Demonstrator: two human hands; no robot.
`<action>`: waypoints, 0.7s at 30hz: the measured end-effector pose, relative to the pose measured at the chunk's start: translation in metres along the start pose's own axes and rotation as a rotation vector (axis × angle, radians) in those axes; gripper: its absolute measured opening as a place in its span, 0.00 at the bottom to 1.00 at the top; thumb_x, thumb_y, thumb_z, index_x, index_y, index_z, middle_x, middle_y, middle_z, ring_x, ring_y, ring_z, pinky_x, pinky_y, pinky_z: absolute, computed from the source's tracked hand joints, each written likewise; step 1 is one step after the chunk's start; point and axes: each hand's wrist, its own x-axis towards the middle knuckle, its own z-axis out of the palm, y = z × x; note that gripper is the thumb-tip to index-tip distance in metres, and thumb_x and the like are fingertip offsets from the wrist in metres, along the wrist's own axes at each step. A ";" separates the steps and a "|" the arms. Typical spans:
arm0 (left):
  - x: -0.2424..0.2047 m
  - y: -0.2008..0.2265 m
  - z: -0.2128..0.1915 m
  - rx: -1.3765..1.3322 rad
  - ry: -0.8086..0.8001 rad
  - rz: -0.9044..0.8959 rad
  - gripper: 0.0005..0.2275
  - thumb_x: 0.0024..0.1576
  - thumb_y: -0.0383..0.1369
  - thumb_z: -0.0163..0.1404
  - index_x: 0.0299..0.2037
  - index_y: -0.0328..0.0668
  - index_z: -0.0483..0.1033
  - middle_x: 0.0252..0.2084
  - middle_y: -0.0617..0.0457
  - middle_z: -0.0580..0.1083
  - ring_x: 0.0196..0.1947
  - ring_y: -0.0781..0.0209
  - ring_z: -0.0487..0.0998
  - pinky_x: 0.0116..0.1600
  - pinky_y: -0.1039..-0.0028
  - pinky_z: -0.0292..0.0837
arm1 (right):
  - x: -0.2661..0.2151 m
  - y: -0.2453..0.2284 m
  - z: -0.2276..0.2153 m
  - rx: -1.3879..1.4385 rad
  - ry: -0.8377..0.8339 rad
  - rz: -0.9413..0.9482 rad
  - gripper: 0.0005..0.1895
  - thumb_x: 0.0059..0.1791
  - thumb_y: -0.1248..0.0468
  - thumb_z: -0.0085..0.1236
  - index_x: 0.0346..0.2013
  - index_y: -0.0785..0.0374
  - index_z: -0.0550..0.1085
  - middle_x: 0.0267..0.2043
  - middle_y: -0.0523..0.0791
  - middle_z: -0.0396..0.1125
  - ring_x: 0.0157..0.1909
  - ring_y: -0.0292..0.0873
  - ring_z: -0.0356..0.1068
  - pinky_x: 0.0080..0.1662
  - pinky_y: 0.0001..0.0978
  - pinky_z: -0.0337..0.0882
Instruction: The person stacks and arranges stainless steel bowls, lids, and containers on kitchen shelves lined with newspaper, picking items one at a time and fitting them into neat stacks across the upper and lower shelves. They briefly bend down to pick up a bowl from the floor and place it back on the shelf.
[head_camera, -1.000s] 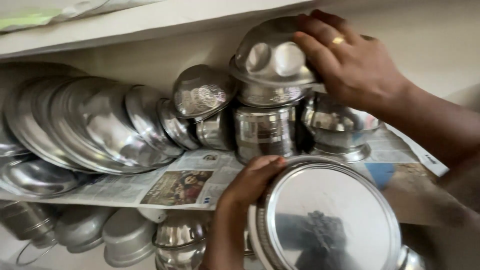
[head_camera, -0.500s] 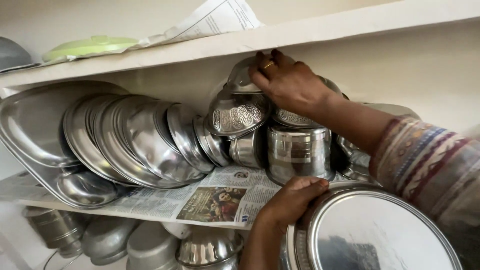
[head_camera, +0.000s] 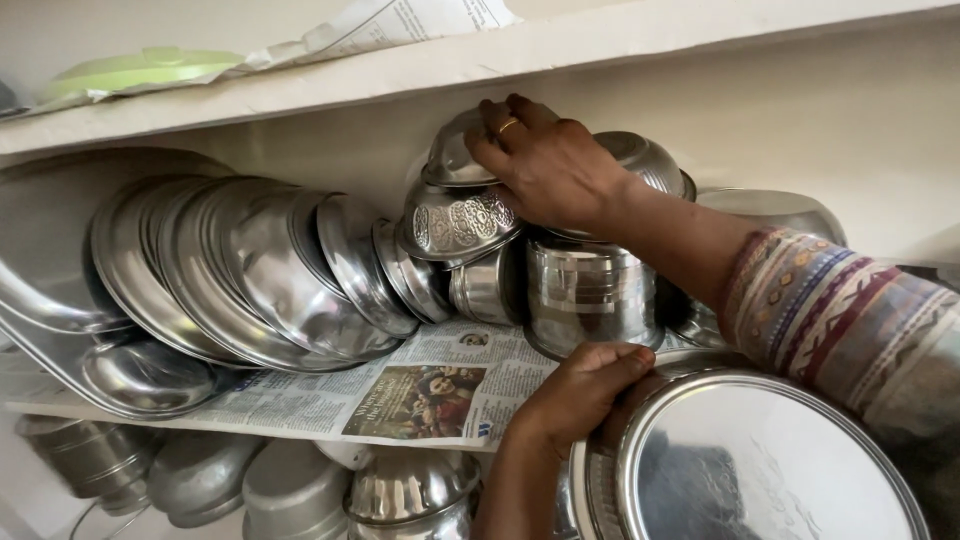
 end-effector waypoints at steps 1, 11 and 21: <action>0.000 0.001 0.001 -0.003 -0.002 -0.001 0.14 0.67 0.42 0.49 0.43 0.38 0.79 0.31 0.55 0.78 0.25 0.70 0.74 0.33 0.78 0.72 | -0.002 -0.003 -0.004 0.000 -0.004 0.000 0.26 0.51 0.60 0.51 0.64 0.61 0.65 0.69 0.60 0.58 0.66 0.64 0.61 0.44 0.49 0.80; -0.001 0.001 0.002 0.001 -0.015 0.029 0.13 0.67 0.40 0.49 0.44 0.38 0.79 0.34 0.56 0.79 0.30 0.71 0.76 0.38 0.79 0.73 | 0.000 -0.012 0.008 0.091 -0.104 -0.003 0.35 0.57 0.38 0.32 0.74 0.49 0.55 0.76 0.52 0.47 0.73 0.62 0.47 0.62 0.68 0.60; -0.003 0.002 0.004 0.045 -0.014 0.029 0.14 0.66 0.42 0.50 0.44 0.38 0.80 0.37 0.54 0.80 0.34 0.69 0.78 0.41 0.77 0.75 | -0.002 -0.026 0.006 0.116 -0.354 0.033 0.39 0.56 0.37 0.28 0.77 0.54 0.48 0.77 0.52 0.48 0.66 0.57 0.61 0.44 0.47 0.80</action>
